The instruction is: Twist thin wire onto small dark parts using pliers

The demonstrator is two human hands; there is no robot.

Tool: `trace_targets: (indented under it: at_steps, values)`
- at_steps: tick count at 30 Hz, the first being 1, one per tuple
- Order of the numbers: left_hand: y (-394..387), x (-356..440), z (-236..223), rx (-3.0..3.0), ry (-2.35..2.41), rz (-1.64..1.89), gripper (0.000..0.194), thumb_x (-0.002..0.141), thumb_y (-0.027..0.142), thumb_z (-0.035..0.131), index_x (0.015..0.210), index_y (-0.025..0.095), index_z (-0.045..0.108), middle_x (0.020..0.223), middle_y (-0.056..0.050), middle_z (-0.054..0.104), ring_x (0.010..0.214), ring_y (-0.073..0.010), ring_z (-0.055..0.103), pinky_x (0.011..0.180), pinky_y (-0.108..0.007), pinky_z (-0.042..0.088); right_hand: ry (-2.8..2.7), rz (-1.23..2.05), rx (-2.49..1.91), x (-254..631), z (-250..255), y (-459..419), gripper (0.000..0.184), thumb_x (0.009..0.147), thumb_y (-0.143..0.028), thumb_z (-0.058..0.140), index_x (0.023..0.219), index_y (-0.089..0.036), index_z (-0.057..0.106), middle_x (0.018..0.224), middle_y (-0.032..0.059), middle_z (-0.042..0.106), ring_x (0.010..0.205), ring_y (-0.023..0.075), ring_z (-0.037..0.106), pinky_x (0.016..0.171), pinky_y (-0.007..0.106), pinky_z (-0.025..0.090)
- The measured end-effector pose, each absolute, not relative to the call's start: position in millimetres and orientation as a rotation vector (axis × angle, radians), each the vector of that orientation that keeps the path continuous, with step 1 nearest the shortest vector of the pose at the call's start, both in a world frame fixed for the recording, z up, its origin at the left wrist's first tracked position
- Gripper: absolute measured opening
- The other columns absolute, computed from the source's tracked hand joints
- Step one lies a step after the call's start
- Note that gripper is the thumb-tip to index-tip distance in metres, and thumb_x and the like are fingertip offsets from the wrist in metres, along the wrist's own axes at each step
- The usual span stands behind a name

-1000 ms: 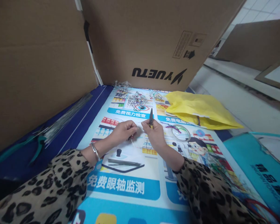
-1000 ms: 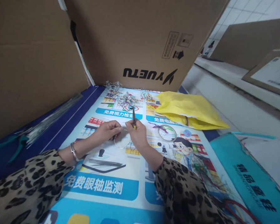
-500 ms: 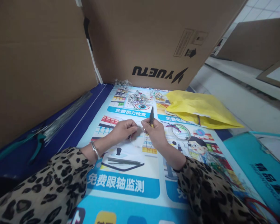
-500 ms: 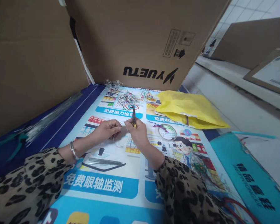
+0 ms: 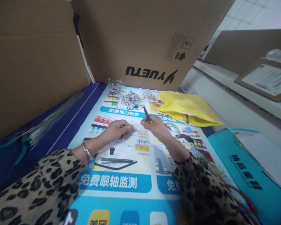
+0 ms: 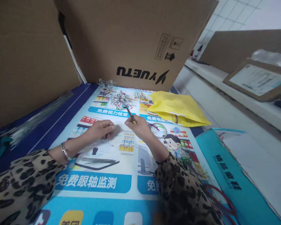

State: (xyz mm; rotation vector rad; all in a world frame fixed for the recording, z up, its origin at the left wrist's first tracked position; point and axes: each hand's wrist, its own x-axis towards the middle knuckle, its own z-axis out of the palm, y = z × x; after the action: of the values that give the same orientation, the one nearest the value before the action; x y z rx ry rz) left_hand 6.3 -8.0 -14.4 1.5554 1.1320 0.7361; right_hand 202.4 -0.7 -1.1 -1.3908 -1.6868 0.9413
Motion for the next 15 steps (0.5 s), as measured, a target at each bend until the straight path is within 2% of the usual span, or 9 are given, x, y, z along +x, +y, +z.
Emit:
trace_targets:
  at_steps: [6,15]
  values:
    - [-6,4,-18,1.569,1.154,0.712,0.021,0.076,0.035,0.051,0.067,0.016,0.051,0.046,0.003,0.055,0.039,-0.0066,0.045,0.042,-0.017,0.034,-2.018,0.843,-1.452,193,-5,-10,0.012,0.068,-0.031,0.058,0.069,-0.019,0.058,0.062,-0.0042,0.056,0.059,0.0092,0.047,0.056,0.021,0.034]
    - [-6,3,-17,1.542,1.181,0.656,0.021,0.076,0.037,0.051,0.073,0.016,0.051,0.048,0.003,0.055,0.042,-0.0078,0.047,0.043,-0.017,0.033,-2.154,0.634,-1.426,192,-13,-8,0.009,0.075,-0.027,0.054,0.073,-0.019,0.056,0.071,-0.0025,0.057,0.066,0.0097,0.049,0.061,0.021,0.033]
